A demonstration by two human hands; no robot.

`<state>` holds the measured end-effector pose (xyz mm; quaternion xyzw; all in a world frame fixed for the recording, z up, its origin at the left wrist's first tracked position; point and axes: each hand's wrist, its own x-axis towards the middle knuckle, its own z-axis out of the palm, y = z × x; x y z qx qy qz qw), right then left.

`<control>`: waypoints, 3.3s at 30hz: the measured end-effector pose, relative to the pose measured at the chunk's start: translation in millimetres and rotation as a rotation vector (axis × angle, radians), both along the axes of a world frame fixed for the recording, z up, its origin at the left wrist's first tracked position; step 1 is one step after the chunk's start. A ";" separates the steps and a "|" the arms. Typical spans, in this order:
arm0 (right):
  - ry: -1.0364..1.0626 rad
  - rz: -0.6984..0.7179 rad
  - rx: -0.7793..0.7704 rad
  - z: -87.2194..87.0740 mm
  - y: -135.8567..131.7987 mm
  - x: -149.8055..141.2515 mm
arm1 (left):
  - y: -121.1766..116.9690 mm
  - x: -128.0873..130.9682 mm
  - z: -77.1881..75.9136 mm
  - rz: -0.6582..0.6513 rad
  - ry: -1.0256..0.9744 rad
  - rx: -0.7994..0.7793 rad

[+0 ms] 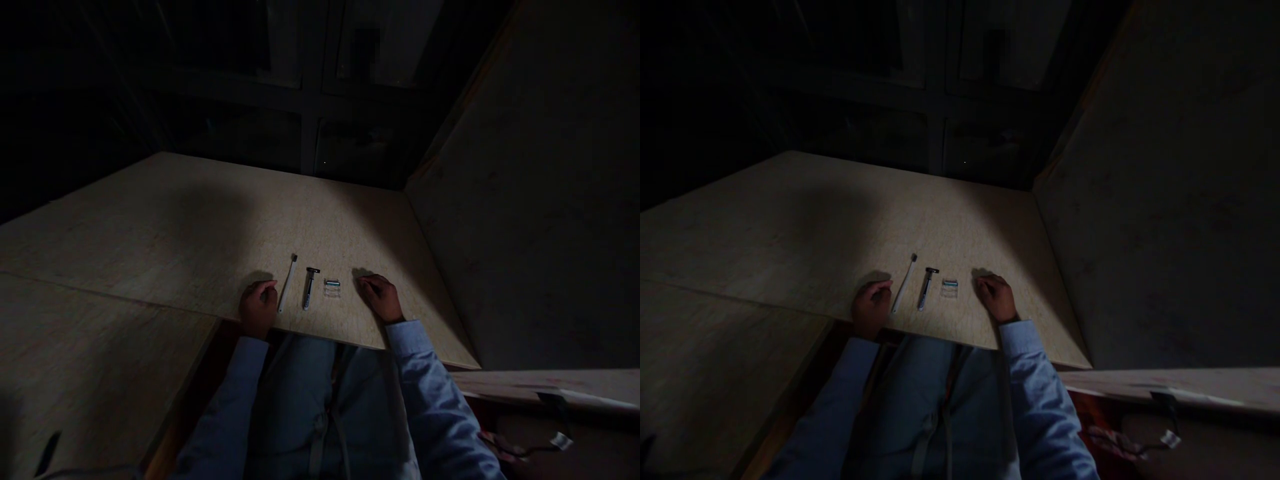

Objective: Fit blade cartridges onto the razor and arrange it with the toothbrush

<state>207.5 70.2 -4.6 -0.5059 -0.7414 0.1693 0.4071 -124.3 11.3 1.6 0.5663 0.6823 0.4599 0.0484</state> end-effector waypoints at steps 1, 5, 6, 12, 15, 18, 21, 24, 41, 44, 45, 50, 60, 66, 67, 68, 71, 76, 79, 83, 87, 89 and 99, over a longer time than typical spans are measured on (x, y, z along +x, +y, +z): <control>-0.002 -0.001 -0.002 -0.1 0.0 0.1 | -0.7 1.5 4.1 -0.009 0.014 0.013; -0.009 0.003 0.003 -1.6 0.3 0.9 | -2.6 18.9 28.4 -0.045 0.127 0.049; -0.010 0.002 0.005 -2.2 0.4 1.1 | -1.6 25.7 34.6 -0.066 0.130 0.031; -0.008 0.001 -0.003 -3.3 0.7 0.4 | 17.3 66.8 52.1 -0.214 0.257 -0.321; -0.013 0.011 0.009 -2.2 0.5 -0.5 | 24.7 80.2 54.9 -0.232 0.347 -0.475; -0.026 0.028 0.024 -1.6 0.2 -1.2 | 27.9 86.8 60.0 -0.223 0.345 -0.591; -0.031 0.028 0.036 -2.3 0.3 -1.7 | 28.5 86.9 64.0 -0.211 0.289 -0.622; -0.030 0.020 0.045 -3.1 0.3 -2.0 | 25.7 83.7 63.7 -0.216 0.055 -0.521; -0.030 0.033 0.060 -1.6 0.6 -3.1 | -5.3 112.3 55.6 -0.512 -1.658 -0.274; -0.031 0.034 0.059 -1.0 0.6 -2.9 | -4.5 124.8 58.2 -0.564 -1.621 -0.265; -0.031 0.038 0.059 -0.8 0.6 -2.7 | -4.8 127.0 59.4 -0.580 -1.593 -0.257; -0.046 0.043 0.051 0.1 0.7 -1.8 | -10.7 121.9 60.7 -0.570 -1.428 -0.214; -0.036 0.044 0.037 2.7 -1.2 -0.9 | -14.0 98.9 50.6 -0.394 -1.227 -0.310; -0.021 0.033 0.020 2.4 -1.1 -1.5 | -16.6 88.8 59.2 -0.355 -1.226 -0.318; -0.020 0.036 0.017 2.7 -1.2 -1.5 | -17.0 87.9 61.1 -0.365 -1.253 -0.322; -0.019 0.040 0.014 3.1 -1.3 -1.4 | -17.3 87.4 63.0 -0.378 -1.288 -0.332; -0.016 0.040 0.012 3.8 -1.5 -1.4 | -18.4 87.4 67.6 -0.420 -1.387 -0.374; -0.015 0.029 0.011 3.7 -1.8 -2.1 | -22.4 90.0 72.3 -0.515 -1.474 -0.440; -0.029 0.021 0.007 3.3 -1.8 -2.3 | -24.7 91.9 73.6 -0.554 -1.480 -0.444; -0.028 0.029 0.011 2.7 -1.4 -2.3 | -25.8 93.5 73.0 -0.562 -1.443 -0.444; -0.025 0.030 0.013 3.0 -1.1 -2.3 | -25.8 93.7 70.4 -0.530 -1.407 -0.432; -0.015 0.029 0.012 4.0 -1.6 -2.3 | -25.8 93.7 69.1 -0.527 -1.389 -0.445; 0.497 0.155 -0.280 19.7 -17.7 -15.3 | -19.7 97.9 54.6 -0.499 -1.376 -0.472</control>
